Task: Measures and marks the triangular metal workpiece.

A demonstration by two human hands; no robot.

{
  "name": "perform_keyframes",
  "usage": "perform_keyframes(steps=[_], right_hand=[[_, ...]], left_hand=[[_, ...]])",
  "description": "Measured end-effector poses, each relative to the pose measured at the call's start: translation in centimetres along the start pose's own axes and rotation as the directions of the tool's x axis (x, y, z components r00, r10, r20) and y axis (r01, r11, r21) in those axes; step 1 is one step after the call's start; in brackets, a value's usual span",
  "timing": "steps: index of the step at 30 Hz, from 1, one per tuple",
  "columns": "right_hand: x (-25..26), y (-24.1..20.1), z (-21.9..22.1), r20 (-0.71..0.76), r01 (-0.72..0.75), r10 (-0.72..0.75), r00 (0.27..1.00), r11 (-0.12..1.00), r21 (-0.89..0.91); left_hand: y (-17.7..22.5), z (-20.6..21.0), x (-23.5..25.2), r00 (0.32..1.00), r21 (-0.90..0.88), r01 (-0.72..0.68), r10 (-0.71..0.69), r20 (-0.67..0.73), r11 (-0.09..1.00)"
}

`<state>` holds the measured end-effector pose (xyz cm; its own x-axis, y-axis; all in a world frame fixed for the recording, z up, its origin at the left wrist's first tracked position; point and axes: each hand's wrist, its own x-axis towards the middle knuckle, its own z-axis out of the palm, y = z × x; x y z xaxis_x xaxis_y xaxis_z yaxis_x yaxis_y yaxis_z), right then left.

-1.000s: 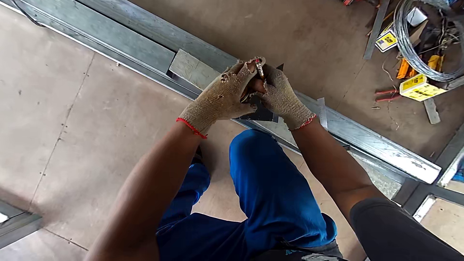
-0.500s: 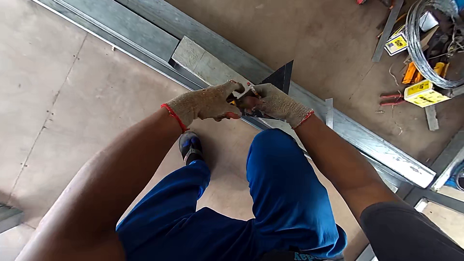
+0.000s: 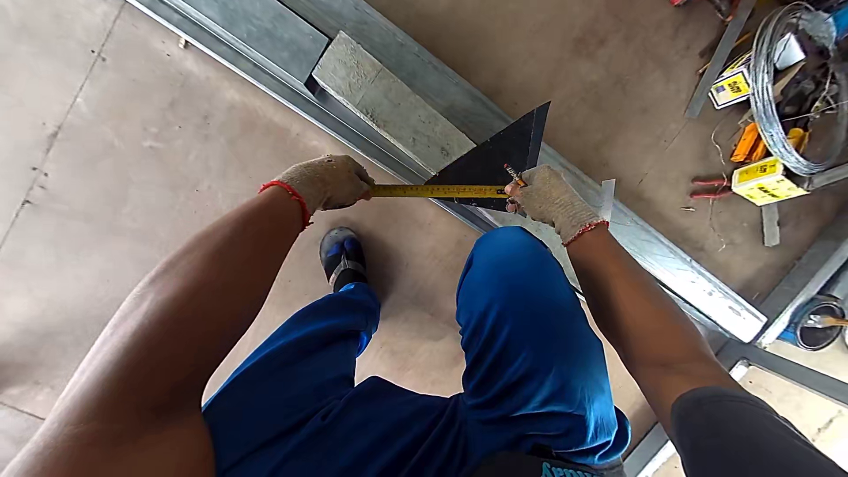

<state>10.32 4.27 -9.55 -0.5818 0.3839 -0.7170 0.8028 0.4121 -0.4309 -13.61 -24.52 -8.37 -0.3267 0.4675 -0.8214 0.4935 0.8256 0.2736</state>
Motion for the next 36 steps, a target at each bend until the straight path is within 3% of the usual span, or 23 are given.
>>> perform_keyframes(steps=[7, 21, 36], right_hand=[[2.1, 0.8, 1.0, 0.09, -0.089, 0.082, 0.993, 0.993, 0.079], [2.9, 1.5, 2.1, 0.135, -0.022, 0.016, 0.991, 0.999, 0.04], [3.4, 2.3, 3.2, 0.072, 0.05, -0.044, 0.996, 0.996, -0.079]], left_hand=[[-1.0, 0.0, 1.7, 1.0, 0.078, -0.012, 0.011, 0.019, 0.997], [-2.4, 0.0, 4.1, 0.998, 0.083, -0.019, 0.015, 0.053, 0.996], [-3.1, 0.9, 5.7, 0.995, 0.128, -0.091, 0.083, 0.063, 0.988]])
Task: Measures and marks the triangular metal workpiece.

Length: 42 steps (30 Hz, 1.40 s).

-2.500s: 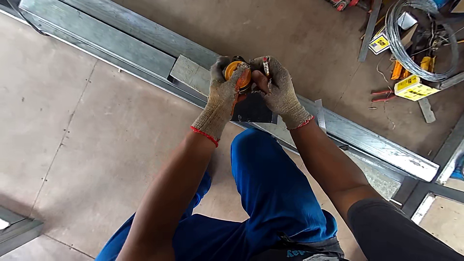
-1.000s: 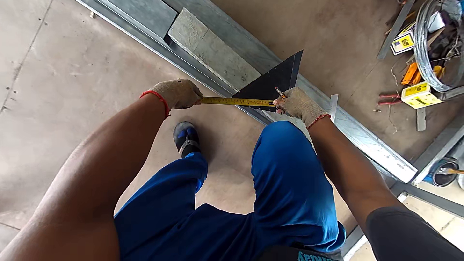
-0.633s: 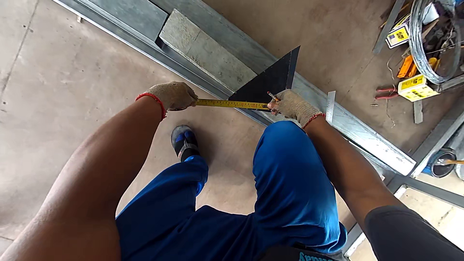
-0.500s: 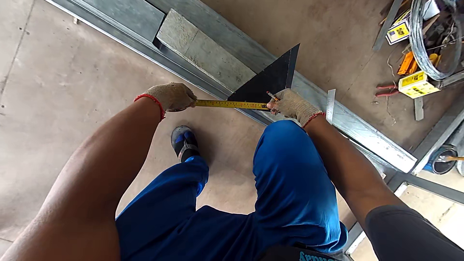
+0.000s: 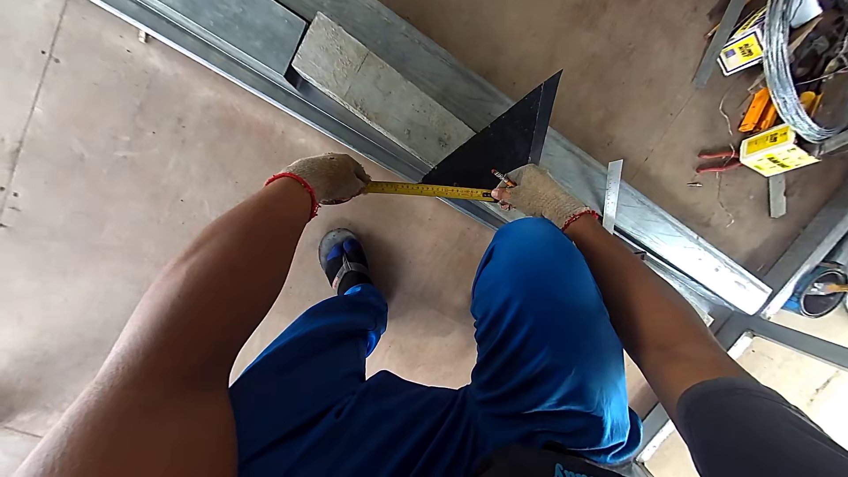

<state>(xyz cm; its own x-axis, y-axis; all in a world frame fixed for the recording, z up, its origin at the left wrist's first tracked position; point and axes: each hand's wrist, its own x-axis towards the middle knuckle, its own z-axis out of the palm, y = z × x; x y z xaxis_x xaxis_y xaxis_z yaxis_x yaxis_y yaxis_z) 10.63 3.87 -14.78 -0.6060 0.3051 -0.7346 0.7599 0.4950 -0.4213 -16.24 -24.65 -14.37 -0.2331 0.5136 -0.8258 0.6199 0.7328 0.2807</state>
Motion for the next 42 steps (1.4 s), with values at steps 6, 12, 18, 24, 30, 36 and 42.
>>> perform_keyframes(steps=[6, 12, 18, 24, 30, 36, 42], right_hand=[[0.1, 0.2, 0.1, 0.007, 0.016, -0.016, 1.0, 1.0, 0.022], [0.1, 0.3, 0.0, 0.027, 0.06, -0.061, 0.998, 0.998, 0.026], [0.1, -0.1, -0.3, 0.072, 0.063, -0.064, 0.995, 0.998, 0.02], [0.4, 0.0, -0.3, 0.109, 0.11, -0.107, 0.988, 0.994, -0.02], [0.3, -0.3, -0.3, 0.112, 0.126, -0.119, 0.987, 0.99, -0.058], [0.0, -0.6, -0.4, 0.118, 0.136, -0.125, 0.985, 0.987, -0.089], [0.3, -0.3, -0.3, 0.122, 0.161, -0.15, 0.981, 0.982, -0.094]], left_hand=[[2.2, 0.4, 1.0, 0.998, 0.019, -0.057, 0.056, 0.034, 0.998], [4.8, 0.7, 2.0, 0.995, 0.012, -0.09, 0.089, 0.04, 0.996], [6.1, 0.8, 2.3, 0.991, 0.036, -0.13, 0.13, 0.013, 0.991], [7.0, 0.7, 2.7, 0.989, 0.067, -0.146, 0.147, -0.006, 0.987], [7.7, 1.0, 3.0, 0.986, 0.078, -0.165, 0.167, -0.013, 0.983], [7.7, 1.2, 3.2, 0.985, 0.083, -0.167, 0.17, -0.026, 0.982], [7.6, 1.5, 3.6, 0.991, 0.071, -0.124, 0.128, -0.049, 0.99]])
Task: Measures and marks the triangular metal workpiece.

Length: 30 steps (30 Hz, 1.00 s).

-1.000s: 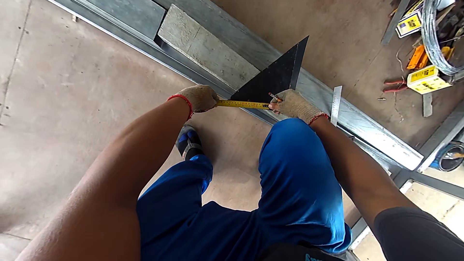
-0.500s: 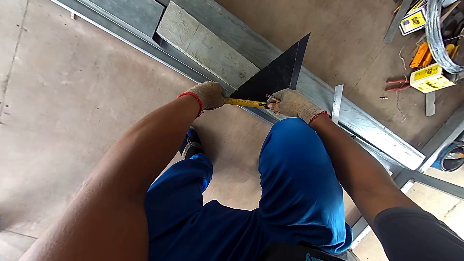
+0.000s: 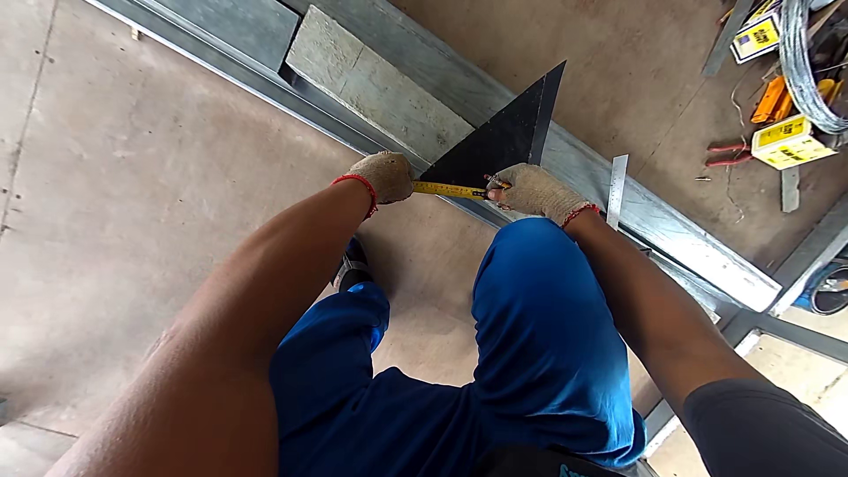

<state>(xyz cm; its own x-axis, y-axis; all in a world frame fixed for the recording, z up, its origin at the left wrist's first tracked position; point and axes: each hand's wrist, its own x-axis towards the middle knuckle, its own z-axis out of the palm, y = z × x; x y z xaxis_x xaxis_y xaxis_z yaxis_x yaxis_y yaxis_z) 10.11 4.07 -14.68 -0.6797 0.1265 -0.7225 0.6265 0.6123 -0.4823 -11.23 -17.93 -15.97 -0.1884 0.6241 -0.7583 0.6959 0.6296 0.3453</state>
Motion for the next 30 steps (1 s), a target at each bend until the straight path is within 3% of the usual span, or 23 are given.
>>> perform_keyframes(steps=[6, 16, 30], right_hand=[[-0.2, -0.3, 0.1, -0.015, -0.044, 0.045, 0.999, 0.998, 0.042], [-0.1, -1.3, 0.4, -0.154, -0.047, 0.004, 0.988, 0.96, -0.276], [0.5, -1.1, 1.0, -0.176, -0.058, 0.0, 0.984, 0.946, -0.32]], left_hand=[[0.4, 0.4, 0.0, 0.997, 0.018, 0.07, -0.069, -0.024, 0.997], [1.1, 0.4, -0.7, 0.997, 0.005, 0.073, -0.073, -0.029, 0.997], [1.6, 0.8, -1.2, 0.99, 0.0, 0.122, -0.122, -0.068, 0.993]])
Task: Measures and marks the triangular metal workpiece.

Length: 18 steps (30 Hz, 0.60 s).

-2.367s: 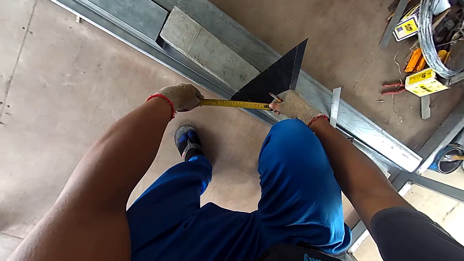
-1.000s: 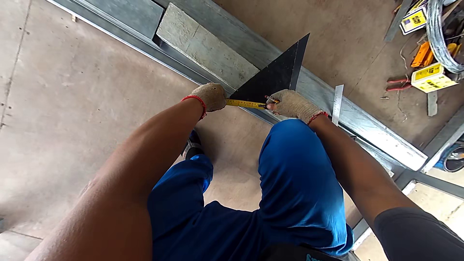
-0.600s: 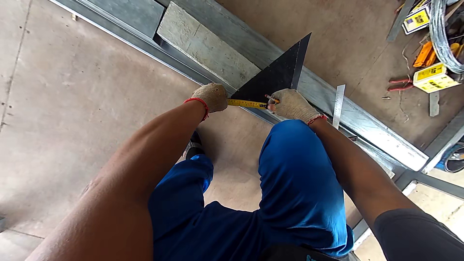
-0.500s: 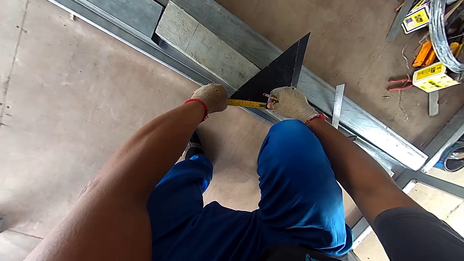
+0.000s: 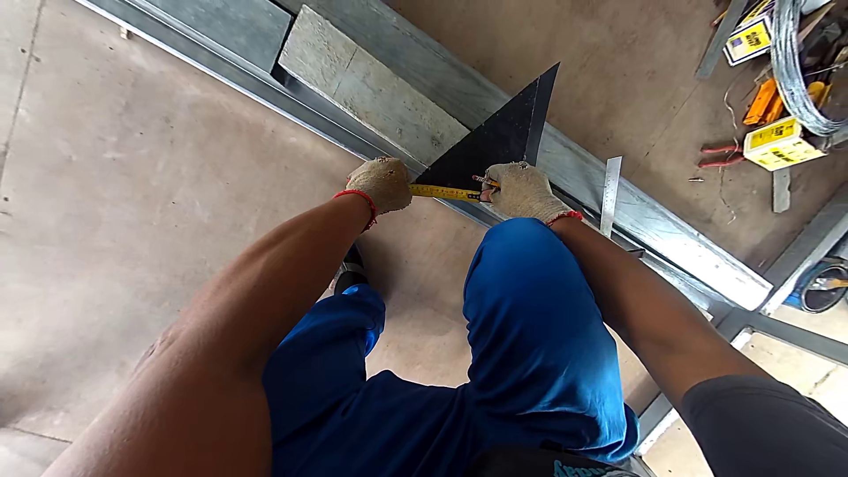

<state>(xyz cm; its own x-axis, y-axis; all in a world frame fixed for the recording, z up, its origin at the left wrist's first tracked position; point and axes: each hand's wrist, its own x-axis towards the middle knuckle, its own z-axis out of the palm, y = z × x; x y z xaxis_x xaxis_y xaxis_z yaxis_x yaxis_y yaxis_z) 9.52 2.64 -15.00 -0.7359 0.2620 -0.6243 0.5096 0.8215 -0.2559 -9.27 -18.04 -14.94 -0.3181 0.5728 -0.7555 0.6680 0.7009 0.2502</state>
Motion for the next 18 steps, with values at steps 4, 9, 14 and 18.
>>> perform_keyframes(steps=[4, 9, 14, 18], right_hand=[[-0.2, 0.6, -0.5, 0.004, 0.067, -0.067, 0.998, 0.996, 0.067], [-1.5, 1.7, -1.7, -0.127, 0.049, 0.001, 0.992, 0.92, 0.388], [-3.3, 3.4, -1.7, -0.293, 0.222, 0.067, 0.954, 0.499, 0.838], [-4.0, 2.9, -0.2, -0.353, 0.272, 0.069, 0.933, 0.507, 0.818]], left_hand=[[0.5, -0.1, -0.4, 1.0, 0.002, 0.024, -0.023, -0.01, 1.0], [0.8, 0.0, -0.5, 0.999, -0.01, 0.047, -0.047, -0.011, 0.999], [0.4, 0.2, -0.3, 1.0, -0.002, 0.013, -0.013, -0.01, 1.0], [0.7, -0.1, -0.6, 1.0, 0.002, 0.023, -0.023, 0.0, 1.0]])
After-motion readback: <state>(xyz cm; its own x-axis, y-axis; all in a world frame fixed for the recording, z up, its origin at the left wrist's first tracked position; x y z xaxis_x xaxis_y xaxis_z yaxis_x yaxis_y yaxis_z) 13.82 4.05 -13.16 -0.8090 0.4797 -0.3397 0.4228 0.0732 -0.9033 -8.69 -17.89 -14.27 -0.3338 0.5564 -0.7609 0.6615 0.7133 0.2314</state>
